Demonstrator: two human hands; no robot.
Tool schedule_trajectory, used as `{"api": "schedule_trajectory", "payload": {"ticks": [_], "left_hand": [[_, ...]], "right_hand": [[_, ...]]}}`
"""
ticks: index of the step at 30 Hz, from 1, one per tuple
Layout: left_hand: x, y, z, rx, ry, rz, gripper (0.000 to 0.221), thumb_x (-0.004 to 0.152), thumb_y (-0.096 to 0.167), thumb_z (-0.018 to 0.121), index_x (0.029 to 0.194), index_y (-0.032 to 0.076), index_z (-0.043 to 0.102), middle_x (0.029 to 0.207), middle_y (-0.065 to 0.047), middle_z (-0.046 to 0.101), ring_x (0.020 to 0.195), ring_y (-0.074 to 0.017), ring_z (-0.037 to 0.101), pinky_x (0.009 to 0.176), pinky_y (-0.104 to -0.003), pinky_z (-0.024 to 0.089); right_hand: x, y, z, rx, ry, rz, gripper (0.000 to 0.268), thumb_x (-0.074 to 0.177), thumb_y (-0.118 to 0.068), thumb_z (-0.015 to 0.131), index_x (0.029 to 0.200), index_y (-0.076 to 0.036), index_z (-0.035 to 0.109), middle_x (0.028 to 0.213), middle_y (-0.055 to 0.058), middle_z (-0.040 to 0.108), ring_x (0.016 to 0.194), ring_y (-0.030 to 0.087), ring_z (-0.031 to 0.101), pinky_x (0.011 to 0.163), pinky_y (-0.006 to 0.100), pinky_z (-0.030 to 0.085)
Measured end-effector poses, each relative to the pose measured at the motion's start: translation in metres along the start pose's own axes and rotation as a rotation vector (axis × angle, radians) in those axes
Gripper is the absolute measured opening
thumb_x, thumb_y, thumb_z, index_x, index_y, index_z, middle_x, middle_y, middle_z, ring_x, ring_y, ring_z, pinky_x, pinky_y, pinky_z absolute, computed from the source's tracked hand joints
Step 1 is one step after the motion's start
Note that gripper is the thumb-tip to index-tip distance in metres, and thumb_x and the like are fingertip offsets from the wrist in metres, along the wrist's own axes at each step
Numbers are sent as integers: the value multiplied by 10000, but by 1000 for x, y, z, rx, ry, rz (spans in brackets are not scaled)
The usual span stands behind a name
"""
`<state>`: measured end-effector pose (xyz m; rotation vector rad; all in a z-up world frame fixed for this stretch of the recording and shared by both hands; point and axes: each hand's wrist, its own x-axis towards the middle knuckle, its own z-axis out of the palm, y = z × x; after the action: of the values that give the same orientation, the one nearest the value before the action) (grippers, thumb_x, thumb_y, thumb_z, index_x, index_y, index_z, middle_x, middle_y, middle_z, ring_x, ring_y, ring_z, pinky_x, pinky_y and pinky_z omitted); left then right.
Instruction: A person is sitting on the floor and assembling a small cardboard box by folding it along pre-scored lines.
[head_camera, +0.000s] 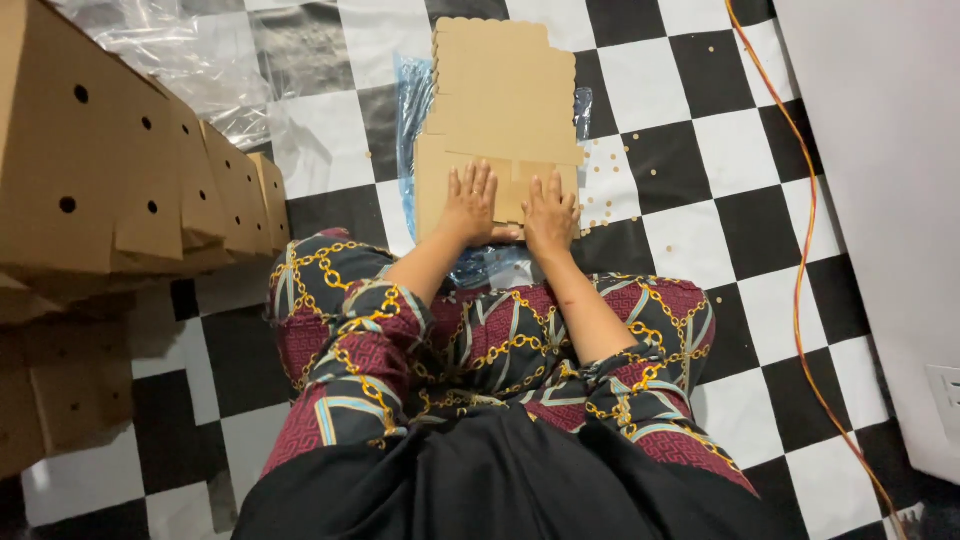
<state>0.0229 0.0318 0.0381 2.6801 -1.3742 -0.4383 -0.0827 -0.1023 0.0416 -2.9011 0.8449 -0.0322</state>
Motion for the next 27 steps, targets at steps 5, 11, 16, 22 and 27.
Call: {"api": "schedule_trajectory", "payload": {"ticks": [5, 11, 16, 22, 27], "left_hand": [[22, -8, -12, 111, -80, 45, 1399, 604, 895, 700, 1627, 56, 247, 1706, -187, 183, 1576, -395, 135, 1277, -579, 120], [70, -27, 85, 180, 37, 155, 903, 846, 570, 664, 1507, 21, 387, 1507, -330, 382, 1403, -581, 371, 1069, -624, 424], [48, -41, 101, 410, 536, 500, 279, 802, 221, 551, 963, 6, 625, 732, -204, 589, 684, -377, 586, 769, -642, 435], [5, -42, 11, -76, 357, 385, 171, 890, 282, 644, 1054, 235, 648, 702, -74, 703, 693, -339, 743, 639, -467, 602], [12, -45, 0, -661, 238, -90, 280, 814, 352, 839, 979, 202, 670, 825, -59, 719, 884, -277, 733, 753, -414, 574]], "right_hand": [[35, 19, 46, 124, 50, 108, 513, 934, -321, 709, 1429, -260, 585, 1398, 117, 422, 1172, 402, 479, 932, 547, 517], [55, 76, 83, 502, -23, 136, 477, 913, -249, 744, 1369, -353, 645, 1300, 77, 502, 1081, 370, 667, 955, 458, 576], [12, 62, -1, 744, -152, -166, 572, 918, 23, 403, 1432, -112, 614, 1522, 296, 454, 1341, 549, 462, 1159, 592, 387], [-14, 51, -28, 754, -116, -221, 466, 960, -13, 529, 1400, -120, 638, 1414, 203, 612, 1340, 439, 521, 1155, 525, 399], [5, 47, 4, 721, 29, 133, 326, 913, -270, 780, 1217, -173, 713, 1182, 83, 736, 1180, 336, 656, 1050, 484, 513]]}}
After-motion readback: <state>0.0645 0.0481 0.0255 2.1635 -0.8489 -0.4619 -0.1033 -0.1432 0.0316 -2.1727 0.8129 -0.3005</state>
